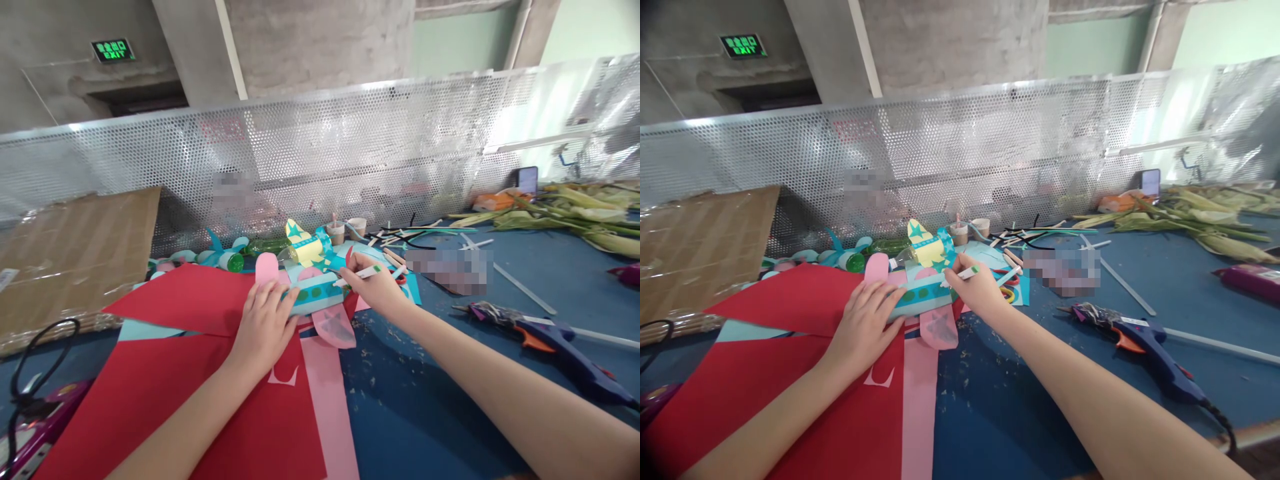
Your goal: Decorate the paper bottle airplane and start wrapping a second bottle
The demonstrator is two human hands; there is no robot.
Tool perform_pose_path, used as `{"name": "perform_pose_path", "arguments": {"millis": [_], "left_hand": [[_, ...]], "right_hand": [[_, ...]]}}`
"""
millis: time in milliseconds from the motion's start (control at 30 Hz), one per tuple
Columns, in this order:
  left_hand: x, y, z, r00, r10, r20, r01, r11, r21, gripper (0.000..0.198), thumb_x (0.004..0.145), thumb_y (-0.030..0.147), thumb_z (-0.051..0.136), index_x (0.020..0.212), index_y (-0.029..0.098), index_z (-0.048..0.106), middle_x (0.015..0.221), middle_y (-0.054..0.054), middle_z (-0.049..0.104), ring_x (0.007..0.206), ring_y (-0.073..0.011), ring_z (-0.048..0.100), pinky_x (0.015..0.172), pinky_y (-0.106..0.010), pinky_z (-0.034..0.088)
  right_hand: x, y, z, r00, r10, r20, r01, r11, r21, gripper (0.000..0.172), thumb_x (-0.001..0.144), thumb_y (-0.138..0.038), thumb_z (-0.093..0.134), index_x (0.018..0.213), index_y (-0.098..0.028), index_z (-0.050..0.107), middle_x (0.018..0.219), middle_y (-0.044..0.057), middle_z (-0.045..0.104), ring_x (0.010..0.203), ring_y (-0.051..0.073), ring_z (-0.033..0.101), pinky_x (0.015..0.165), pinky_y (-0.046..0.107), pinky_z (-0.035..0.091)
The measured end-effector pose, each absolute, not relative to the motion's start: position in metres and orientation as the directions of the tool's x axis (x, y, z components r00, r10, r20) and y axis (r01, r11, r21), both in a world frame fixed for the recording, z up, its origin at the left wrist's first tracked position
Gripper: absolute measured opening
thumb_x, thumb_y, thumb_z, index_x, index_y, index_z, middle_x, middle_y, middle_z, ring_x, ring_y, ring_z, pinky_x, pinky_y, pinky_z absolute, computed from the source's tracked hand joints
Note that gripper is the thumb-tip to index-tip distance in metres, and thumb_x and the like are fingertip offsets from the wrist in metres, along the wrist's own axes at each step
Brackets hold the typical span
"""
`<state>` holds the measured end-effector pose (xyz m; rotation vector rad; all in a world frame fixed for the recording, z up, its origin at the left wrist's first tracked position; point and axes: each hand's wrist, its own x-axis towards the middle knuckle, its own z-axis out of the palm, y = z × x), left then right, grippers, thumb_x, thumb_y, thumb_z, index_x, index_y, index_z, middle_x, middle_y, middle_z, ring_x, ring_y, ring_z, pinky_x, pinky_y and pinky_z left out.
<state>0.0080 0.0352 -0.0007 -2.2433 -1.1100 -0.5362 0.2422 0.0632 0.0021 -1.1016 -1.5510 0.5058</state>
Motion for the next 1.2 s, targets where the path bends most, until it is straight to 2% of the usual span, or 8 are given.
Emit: {"name": "perform_pose_path", "arguments": {"millis": [733, 1200], "left_hand": [[0.0084, 0.0352, -0.0021, 0.558, 0.590, 0.583, 0.821, -0.493, -0.288, 0.035, 0.090, 0.025, 0.050, 0.123, 0.020, 0.061, 0.121, -0.012, 0.065, 0.120, -0.0325, 0.053, 0.109, -0.055, 0.034], [0.0084, 0.0349, -0.0015, 0.572, 0.578, 0.582, 0.815, -0.483, -0.320, 0.035, 0.089, 0.024, 0.053, 0.123, 0.016, 0.062, 0.121, -0.013, 0.065, 0.118, -0.0330, 0.053, 0.109, -0.054, 0.034]], "right_hand": [[0.2433, 0.0650, -0.0014, 0.013, 0.852, 0.523, 0.386, 0.478, -0.789, 0.027, 0.078, -0.040, 0.055, 0.062, -0.024, 0.039, 0.053, -0.006, 0.043, 0.053, 0.013, 0.041, 0.053, 0.027, 0.031], [0.2436, 0.0655, -0.0012, 0.038, 0.852, 0.523, 0.400, 0.466, -0.789, 0.025, 0.076, -0.036, 0.054, 0.061, -0.025, 0.037, 0.054, -0.006, 0.043, 0.054, 0.014, 0.041, 0.055, 0.028, 0.031]]}}
